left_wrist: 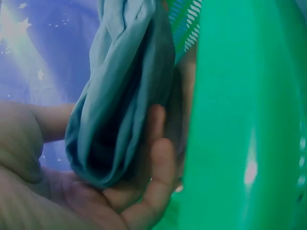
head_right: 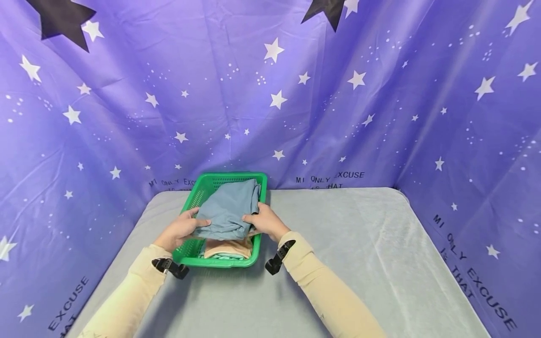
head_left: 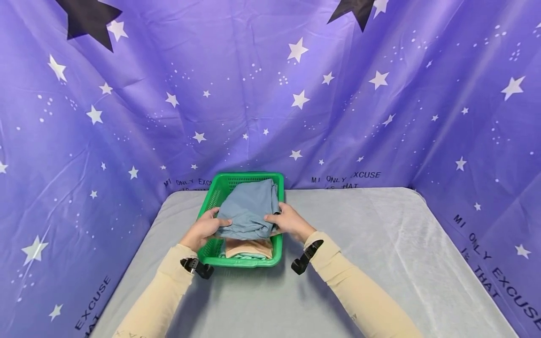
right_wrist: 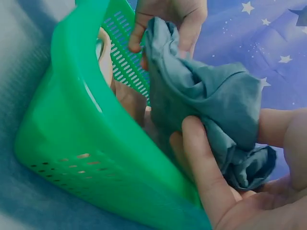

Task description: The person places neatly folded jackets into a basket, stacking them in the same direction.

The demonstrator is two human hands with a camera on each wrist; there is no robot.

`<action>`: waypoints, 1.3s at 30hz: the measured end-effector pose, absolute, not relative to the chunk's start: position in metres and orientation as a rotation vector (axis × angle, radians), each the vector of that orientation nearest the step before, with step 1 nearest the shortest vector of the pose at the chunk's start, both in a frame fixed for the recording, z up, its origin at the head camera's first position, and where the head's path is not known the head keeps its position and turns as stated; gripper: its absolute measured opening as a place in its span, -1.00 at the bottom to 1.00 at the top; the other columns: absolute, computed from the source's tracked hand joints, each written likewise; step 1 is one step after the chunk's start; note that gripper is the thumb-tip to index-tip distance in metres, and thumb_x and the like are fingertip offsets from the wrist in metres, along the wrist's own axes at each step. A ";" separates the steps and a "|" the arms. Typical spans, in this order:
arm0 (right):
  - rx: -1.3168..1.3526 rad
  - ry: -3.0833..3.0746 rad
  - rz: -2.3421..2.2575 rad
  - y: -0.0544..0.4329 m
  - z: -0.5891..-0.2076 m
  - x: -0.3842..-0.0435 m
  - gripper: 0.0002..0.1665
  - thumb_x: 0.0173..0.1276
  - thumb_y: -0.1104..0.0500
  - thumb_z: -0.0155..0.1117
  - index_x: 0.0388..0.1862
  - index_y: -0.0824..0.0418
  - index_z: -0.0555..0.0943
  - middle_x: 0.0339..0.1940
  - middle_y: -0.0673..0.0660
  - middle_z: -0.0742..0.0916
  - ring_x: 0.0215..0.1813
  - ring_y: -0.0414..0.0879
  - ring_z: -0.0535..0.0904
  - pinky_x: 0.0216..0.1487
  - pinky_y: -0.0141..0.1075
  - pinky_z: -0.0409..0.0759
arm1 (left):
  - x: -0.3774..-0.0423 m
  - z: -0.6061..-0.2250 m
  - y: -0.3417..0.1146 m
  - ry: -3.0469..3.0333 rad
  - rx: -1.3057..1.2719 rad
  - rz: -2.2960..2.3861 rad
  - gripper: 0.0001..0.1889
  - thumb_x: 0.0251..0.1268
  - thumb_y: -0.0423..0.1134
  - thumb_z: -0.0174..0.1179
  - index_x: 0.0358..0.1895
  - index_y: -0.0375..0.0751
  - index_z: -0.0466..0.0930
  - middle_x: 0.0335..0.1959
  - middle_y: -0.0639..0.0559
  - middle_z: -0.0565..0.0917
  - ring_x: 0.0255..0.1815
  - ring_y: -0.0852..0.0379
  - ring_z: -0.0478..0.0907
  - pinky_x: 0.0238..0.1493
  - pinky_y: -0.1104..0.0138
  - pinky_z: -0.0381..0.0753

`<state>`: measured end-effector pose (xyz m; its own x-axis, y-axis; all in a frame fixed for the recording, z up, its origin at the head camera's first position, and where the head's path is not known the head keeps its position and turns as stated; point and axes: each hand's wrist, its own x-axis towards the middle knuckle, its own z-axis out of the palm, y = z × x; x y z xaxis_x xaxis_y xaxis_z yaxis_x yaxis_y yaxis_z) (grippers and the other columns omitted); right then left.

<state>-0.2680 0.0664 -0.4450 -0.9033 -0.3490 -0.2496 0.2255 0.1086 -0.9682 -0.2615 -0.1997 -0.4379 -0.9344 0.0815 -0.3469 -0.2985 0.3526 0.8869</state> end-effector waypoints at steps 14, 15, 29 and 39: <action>-0.243 2.214 -1.559 0.074 -0.430 -0.245 -0.09 0.47 0.22 0.32 0.64 0.29 0.08 0.10 0.37 0.60 -0.18 0.23 0.76 -0.23 -0.18 0.78 | -0.262 -0.428 -0.192 2.597 0.140 1.136 -0.07 0.37 -0.41 0.25 0.69 0.00 -0.08 0.67 -0.34 -0.01 -0.06 -0.17 0.54 -0.14 0.15 0.55; -0.266 2.249 -1.524 0.074 -0.428 -0.244 -0.13 0.47 0.20 0.32 0.62 0.29 0.14 -0.01 0.32 0.62 -0.19 0.22 0.76 -0.22 -0.16 0.78 | -0.262 -0.428 -0.191 2.613 0.140 1.102 -0.08 0.37 -0.41 0.25 0.69 0.02 -0.06 0.67 -0.32 0.00 0.10 -0.22 0.54 -0.04 0.10 0.57; -0.665 2.828 -0.971 0.072 -0.434 -0.235 -0.57 0.44 0.06 0.37 0.23 0.14 0.67 0.07 0.09 0.62 0.06 -0.01 0.54 0.05 -0.09 0.56 | -0.255 -0.425 -0.176 2.736 0.253 0.685 -0.35 0.50 -0.09 0.19 0.58 -0.05 0.28 0.55 -0.44 0.22 0.56 -0.40 0.18 0.35 -0.27 0.40; -0.922 2.985 -0.509 0.064 -0.457 -0.239 -0.63 0.43 -0.08 0.37 0.13 0.02 0.73 0.12 0.06 0.70 0.24 0.06 0.47 0.44 0.13 0.27 | -0.254 -0.426 -0.167 2.712 0.216 0.593 -0.30 0.39 0.03 0.31 0.55 0.04 0.34 0.67 -0.41 -0.12 0.64 -0.49 -0.10 0.44 -0.40 0.18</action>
